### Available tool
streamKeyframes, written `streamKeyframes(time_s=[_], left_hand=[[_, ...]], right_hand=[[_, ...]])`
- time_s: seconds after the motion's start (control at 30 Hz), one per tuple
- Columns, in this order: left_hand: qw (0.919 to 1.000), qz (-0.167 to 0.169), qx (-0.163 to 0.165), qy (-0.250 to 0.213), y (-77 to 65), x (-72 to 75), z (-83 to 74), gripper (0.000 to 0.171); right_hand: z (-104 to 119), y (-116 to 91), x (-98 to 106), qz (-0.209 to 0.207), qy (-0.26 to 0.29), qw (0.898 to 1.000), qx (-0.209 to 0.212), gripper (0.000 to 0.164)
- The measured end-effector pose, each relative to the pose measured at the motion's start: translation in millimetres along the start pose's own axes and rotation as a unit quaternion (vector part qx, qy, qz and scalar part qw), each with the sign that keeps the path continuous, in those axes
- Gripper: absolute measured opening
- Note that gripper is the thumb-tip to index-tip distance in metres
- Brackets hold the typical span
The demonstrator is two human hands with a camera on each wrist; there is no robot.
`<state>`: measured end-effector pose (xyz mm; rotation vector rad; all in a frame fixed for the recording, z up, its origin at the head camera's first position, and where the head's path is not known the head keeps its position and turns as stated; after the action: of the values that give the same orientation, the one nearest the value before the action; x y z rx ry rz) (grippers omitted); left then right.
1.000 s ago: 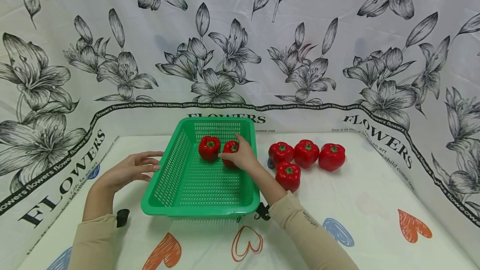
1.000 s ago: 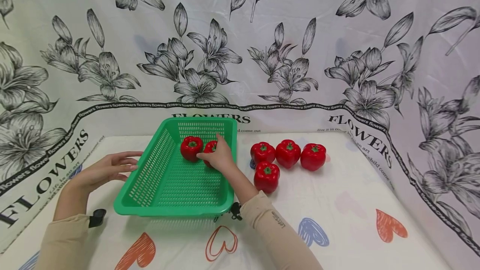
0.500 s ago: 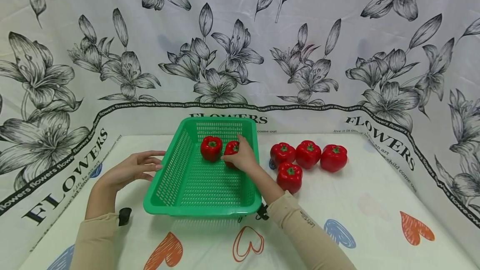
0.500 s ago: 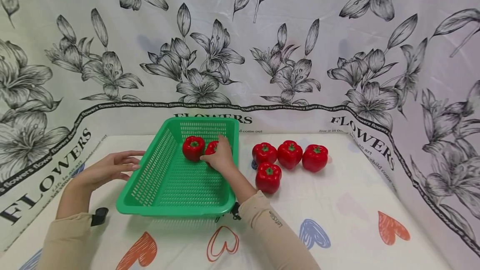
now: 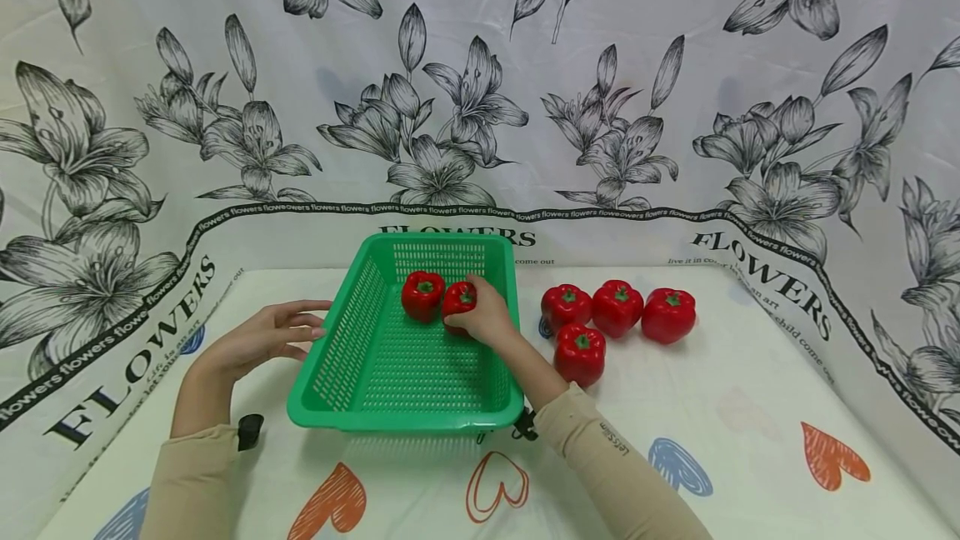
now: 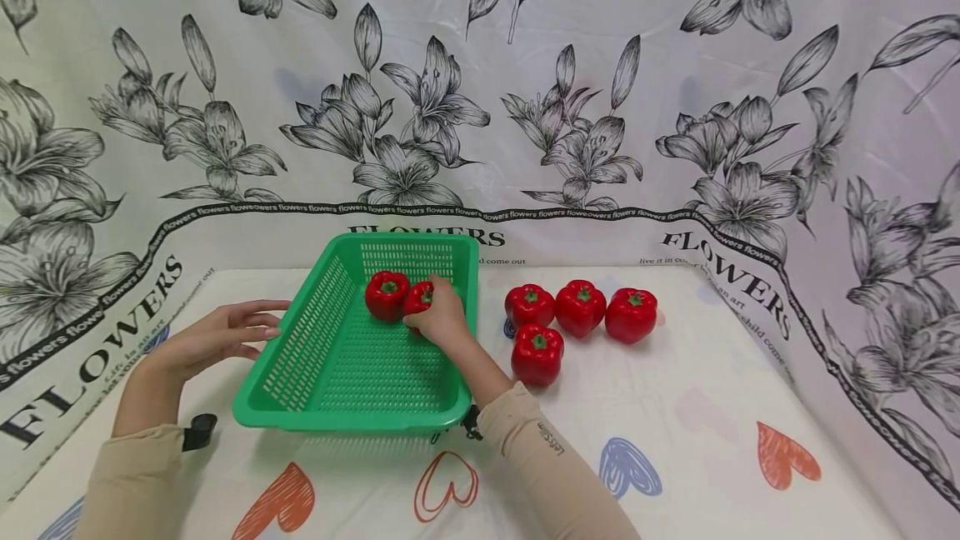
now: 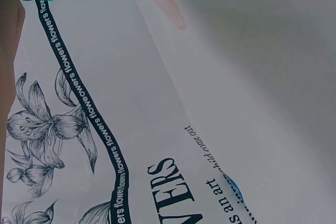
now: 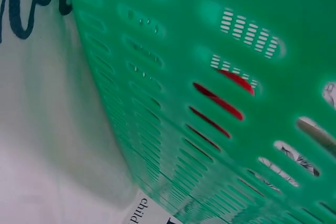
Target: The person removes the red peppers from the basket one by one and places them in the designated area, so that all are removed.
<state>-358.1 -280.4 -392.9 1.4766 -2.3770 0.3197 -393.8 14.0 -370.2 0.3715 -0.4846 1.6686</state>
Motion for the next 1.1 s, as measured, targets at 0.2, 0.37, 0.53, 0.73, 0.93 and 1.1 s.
streamKeyframes(time_s=[0.2, 0.37, 0.53, 0.73, 0.93, 1.1], left_hand=[[1.0, 0.001, -0.001, 0.0, 0.3, 0.5, -0.5, 0.062], [1.0, 0.001, -0.002, 0.0, -0.2, 1.6, 0.1, 0.061], [1.0, 0.0, 0.0, 0.001, -0.1, 2.1, 0.9, 0.062], [1.0, -0.001, 0.002, 0.004, 1.1, 2.0, 1.0, 0.063], [1.0, -0.004, 0.003, 0.004, 1.5, 1.8, 0.7, 0.064], [1.0, -0.002, 0.003, 0.004, -0.1, 1.2, 0.7, 0.064]], right_hand=[[-0.1, 0.9, 0.3, -0.009, -0.001, 1.0, -0.008, 0.085], [-2.0, 3.9, -1.1, -0.009, -0.021, 0.999, -0.023, 0.086], [-2.9, 4.2, -0.6, -0.012, -0.03, 0.999, -0.023, 0.079], [-3.0, 2.3, 0.0, -0.021, -0.025, 0.999, -0.012, 0.067], [-1.0, 1.6, 0.0, -0.032, -0.032, 0.999, 0.004, 0.065], [-1.0, 1.0, -1.6, -0.033, -0.04, 0.999, 0.005, 0.066]])
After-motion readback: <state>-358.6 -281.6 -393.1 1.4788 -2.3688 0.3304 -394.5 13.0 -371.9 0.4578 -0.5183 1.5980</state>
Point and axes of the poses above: each hand's wrist, its own y-axis towards the middle knuckle, its own x-axis out of the back of the hand, z = x × y, the point moved 9 cm from there along y, towards the middle knuckle, and after that the axes turned 7 degrees about -x, right-handed, at the moved point
